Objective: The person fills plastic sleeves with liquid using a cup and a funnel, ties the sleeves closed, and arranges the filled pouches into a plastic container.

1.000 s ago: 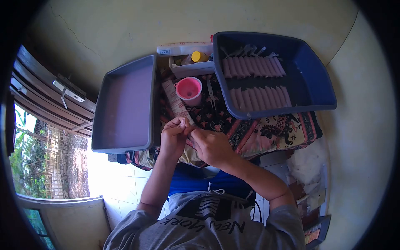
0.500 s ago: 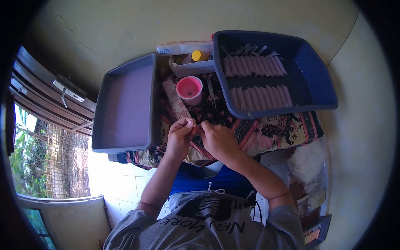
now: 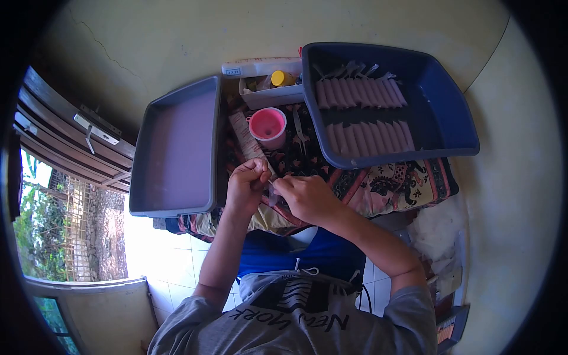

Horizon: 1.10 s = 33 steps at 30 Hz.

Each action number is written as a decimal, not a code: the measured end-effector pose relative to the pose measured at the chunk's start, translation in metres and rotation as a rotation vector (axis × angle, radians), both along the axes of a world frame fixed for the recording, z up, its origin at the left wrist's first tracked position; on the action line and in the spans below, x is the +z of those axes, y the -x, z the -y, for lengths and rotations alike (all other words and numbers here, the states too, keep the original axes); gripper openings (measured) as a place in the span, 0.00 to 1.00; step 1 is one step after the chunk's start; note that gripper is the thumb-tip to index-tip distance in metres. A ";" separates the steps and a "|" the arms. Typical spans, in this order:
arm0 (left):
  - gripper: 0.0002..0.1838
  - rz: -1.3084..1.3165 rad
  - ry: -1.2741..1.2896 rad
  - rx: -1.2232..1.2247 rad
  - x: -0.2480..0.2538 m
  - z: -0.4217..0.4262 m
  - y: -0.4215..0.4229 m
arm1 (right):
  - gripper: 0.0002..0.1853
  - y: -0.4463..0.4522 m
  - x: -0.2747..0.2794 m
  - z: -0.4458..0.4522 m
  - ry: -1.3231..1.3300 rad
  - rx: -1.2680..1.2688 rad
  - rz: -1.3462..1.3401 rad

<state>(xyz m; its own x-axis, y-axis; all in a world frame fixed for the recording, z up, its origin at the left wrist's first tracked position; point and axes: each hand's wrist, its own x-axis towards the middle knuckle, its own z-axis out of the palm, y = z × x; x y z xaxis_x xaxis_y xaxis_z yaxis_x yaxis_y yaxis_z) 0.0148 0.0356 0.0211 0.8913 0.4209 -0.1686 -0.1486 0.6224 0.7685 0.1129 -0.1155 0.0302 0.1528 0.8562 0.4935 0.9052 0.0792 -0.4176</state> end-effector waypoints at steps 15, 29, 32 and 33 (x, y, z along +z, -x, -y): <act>0.09 0.064 -0.257 0.073 0.004 0.016 0.000 | 0.06 0.005 -0.002 -0.007 -0.020 -0.099 -0.208; 0.07 0.120 -0.052 0.015 0.004 0.006 0.002 | 0.07 -0.016 -0.002 -0.004 -0.087 0.076 -0.191; 0.09 0.155 -0.167 -0.021 -0.012 0.002 0.004 | 0.07 -0.014 -0.009 -0.006 -0.117 0.044 -0.239; 0.09 0.155 -0.167 -0.024 -0.016 0.001 0.004 | 0.07 -0.015 -0.012 -0.006 -0.120 0.043 -0.262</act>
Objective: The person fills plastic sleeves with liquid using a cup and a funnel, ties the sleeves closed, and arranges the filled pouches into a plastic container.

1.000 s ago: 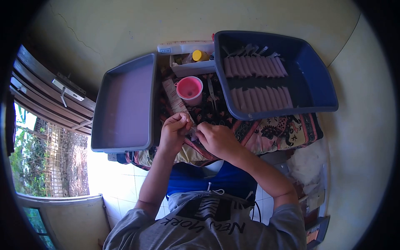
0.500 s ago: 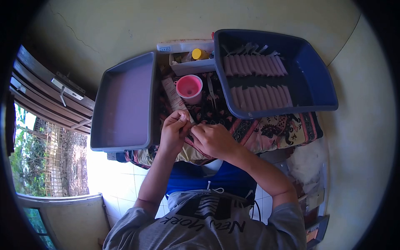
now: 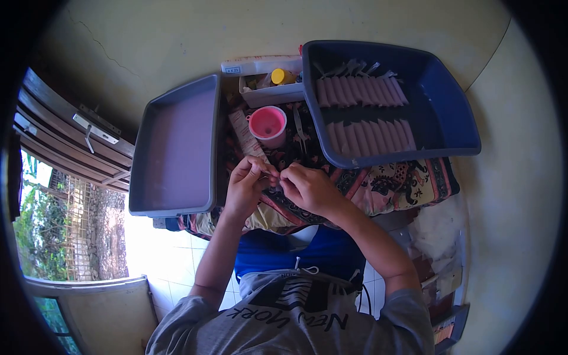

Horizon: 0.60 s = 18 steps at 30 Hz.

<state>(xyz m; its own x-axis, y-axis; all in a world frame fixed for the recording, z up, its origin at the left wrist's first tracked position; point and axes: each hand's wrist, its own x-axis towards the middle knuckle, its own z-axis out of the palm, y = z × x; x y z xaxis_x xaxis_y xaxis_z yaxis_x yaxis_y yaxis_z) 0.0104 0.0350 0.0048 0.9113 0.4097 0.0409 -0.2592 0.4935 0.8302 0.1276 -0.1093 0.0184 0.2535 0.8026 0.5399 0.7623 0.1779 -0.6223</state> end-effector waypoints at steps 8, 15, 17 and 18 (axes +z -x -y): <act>0.12 -0.148 -0.218 0.110 -0.012 0.002 0.003 | 0.07 -0.002 -0.009 -0.001 0.027 0.001 -0.037; 0.02 -0.128 -0.231 0.273 -0.025 0.008 0.000 | 0.08 0.003 -0.002 -0.003 -0.005 0.038 0.004; 0.02 -0.098 -0.263 0.331 -0.020 0.013 0.000 | 0.08 0.005 0.004 0.001 -0.003 0.043 0.035; 0.02 -0.098 -0.263 0.326 -0.019 0.015 0.000 | 0.08 0.003 0.007 0.002 -0.007 0.037 0.075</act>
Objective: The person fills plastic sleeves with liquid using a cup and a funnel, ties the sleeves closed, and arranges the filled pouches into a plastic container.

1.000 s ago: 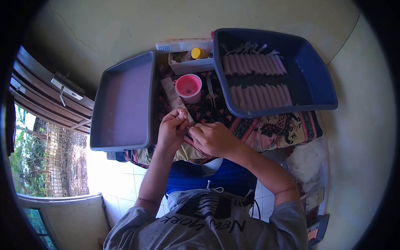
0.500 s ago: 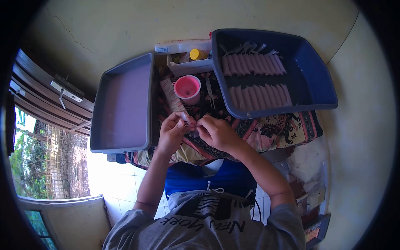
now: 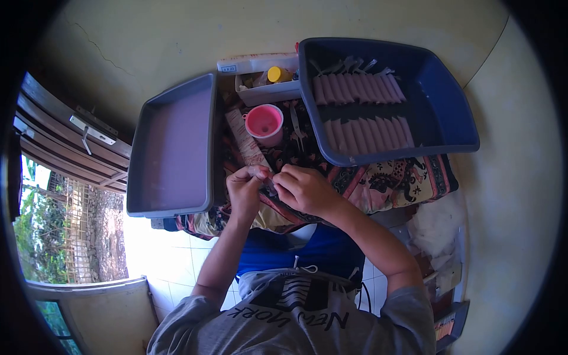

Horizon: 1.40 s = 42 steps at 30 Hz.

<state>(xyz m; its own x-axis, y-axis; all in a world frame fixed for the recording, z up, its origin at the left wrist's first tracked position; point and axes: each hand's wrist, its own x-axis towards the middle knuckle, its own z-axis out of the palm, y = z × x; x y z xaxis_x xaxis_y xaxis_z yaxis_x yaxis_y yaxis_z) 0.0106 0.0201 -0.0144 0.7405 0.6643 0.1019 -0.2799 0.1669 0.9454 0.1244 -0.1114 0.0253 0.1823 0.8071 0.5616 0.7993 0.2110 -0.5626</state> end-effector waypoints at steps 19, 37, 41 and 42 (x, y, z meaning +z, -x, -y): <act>0.02 0.037 -0.232 0.061 0.012 0.013 0.002 | 0.06 0.020 -0.013 -0.006 -0.151 -0.213 -0.315; 0.01 0.187 0.071 0.001 0.033 0.009 -0.003 | 0.07 0.019 -0.013 -0.005 -0.144 -0.173 -0.243; 0.02 0.132 0.080 -0.122 0.034 0.004 -0.002 | 0.07 0.023 -0.019 -0.009 -0.085 -0.131 -0.496; 0.02 0.134 0.076 -0.124 0.036 0.004 -0.003 | 0.08 0.024 -0.021 -0.008 -0.076 -0.099 -0.539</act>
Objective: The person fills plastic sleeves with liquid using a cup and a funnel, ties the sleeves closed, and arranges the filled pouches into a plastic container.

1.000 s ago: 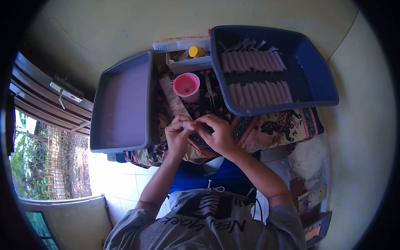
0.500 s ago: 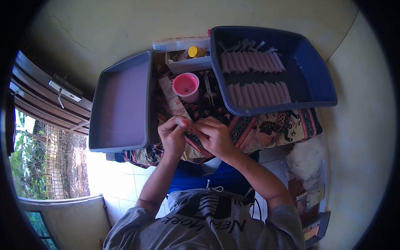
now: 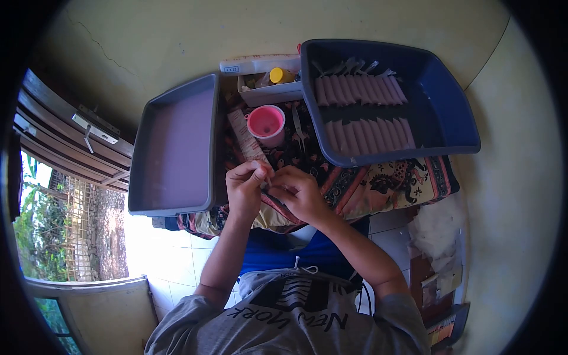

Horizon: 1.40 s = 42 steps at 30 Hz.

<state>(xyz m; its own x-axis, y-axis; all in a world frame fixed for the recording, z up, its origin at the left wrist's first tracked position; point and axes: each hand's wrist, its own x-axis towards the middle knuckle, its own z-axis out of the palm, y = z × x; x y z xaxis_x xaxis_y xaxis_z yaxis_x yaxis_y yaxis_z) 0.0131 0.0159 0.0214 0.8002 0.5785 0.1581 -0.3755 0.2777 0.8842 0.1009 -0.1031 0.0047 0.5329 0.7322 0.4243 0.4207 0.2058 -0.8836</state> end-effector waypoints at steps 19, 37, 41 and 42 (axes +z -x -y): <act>0.05 0.222 0.068 0.057 0.017 0.014 0.001 | 0.06 -0.006 0.022 0.008 0.026 0.033 0.074; 0.23 0.125 0.137 0.147 0.030 -0.005 -0.006 | 0.27 0.011 0.006 0.020 0.062 0.171 -0.576; 0.27 0.016 0.063 0.210 0.014 0.003 -0.002 | 0.27 0.003 0.015 0.024 0.066 0.171 -0.646; 0.26 -0.027 0.052 0.205 0.007 0.006 0.001 | 0.26 0.002 0.017 0.024 -0.021 0.184 -0.681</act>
<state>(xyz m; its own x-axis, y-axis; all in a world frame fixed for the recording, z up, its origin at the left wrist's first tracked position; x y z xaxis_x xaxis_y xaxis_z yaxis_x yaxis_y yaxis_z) 0.0120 0.0099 0.0288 0.6685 0.7364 0.1043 -0.4054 0.2432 0.8812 0.0986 -0.1271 0.0212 0.5536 0.8309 0.0552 -0.2679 0.2405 -0.9329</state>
